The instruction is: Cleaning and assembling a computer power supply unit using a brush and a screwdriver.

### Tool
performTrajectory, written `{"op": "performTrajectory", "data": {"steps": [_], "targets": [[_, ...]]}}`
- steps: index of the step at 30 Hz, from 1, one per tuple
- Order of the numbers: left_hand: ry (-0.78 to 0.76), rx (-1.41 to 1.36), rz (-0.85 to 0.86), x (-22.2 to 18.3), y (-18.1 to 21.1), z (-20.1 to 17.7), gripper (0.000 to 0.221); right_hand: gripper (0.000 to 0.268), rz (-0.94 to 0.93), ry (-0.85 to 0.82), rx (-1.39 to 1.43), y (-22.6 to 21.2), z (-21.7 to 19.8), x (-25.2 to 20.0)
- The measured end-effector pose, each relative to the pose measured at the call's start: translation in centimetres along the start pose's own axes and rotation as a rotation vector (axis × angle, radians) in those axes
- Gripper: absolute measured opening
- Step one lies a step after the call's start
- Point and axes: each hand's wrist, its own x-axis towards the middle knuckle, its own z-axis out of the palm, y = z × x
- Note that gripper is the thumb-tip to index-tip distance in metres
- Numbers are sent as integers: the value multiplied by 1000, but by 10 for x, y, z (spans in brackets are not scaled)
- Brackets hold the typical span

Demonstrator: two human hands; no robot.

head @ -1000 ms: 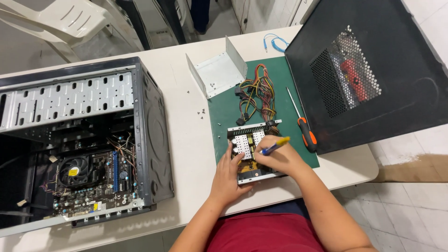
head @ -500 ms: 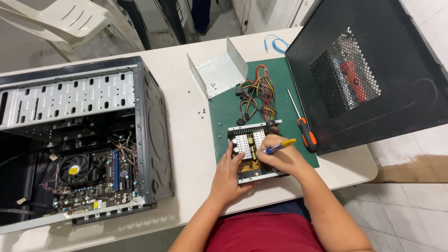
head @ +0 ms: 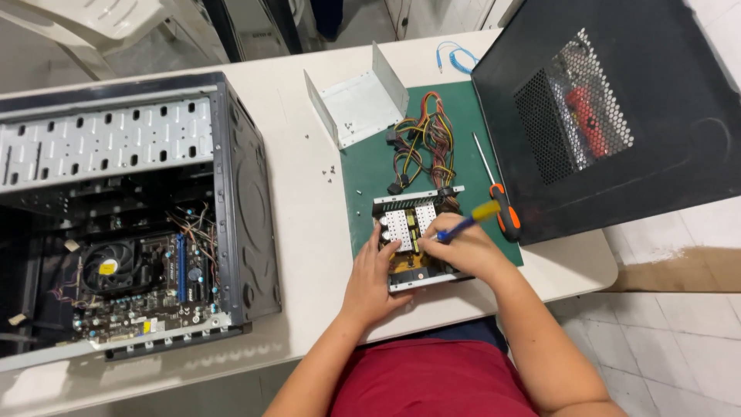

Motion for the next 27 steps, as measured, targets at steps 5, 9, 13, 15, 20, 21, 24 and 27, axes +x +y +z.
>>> {"op": "performTrajectory", "data": {"steps": [5, 9, 13, 15, 20, 21, 24, 27], "targets": [[80, 4, 78, -3, -10, 10, 97, 16, -28, 21, 153, -6, 3, -3], [132, 61, 118, -1, -14, 14, 98, 21, -133, -106, 127, -16, 6, 2], [131, 26, 115, -1, -12, 14, 101, 21, -156, -118, -19, -7, 27, 20], [164, 22, 118, -1, -17, 19, 101, 8, -297, 112, 59, -5, 32, 25], [182, -14, 129, -3, -16, 21, 98, 9, -304, 151, 65, -11, 25, 24], [192, -23, 131, -2, -16, 21, 96, 9, -294, 87, 81, -15, 22, 23], [208, -11, 122, 0, -17, 21, 96, 12, -113, -125, -34, -25, 9, 21], [179, -29, 104, -1, -16, 20, 94, 9, -137, -58, 6, -32, 6, 29]]}}
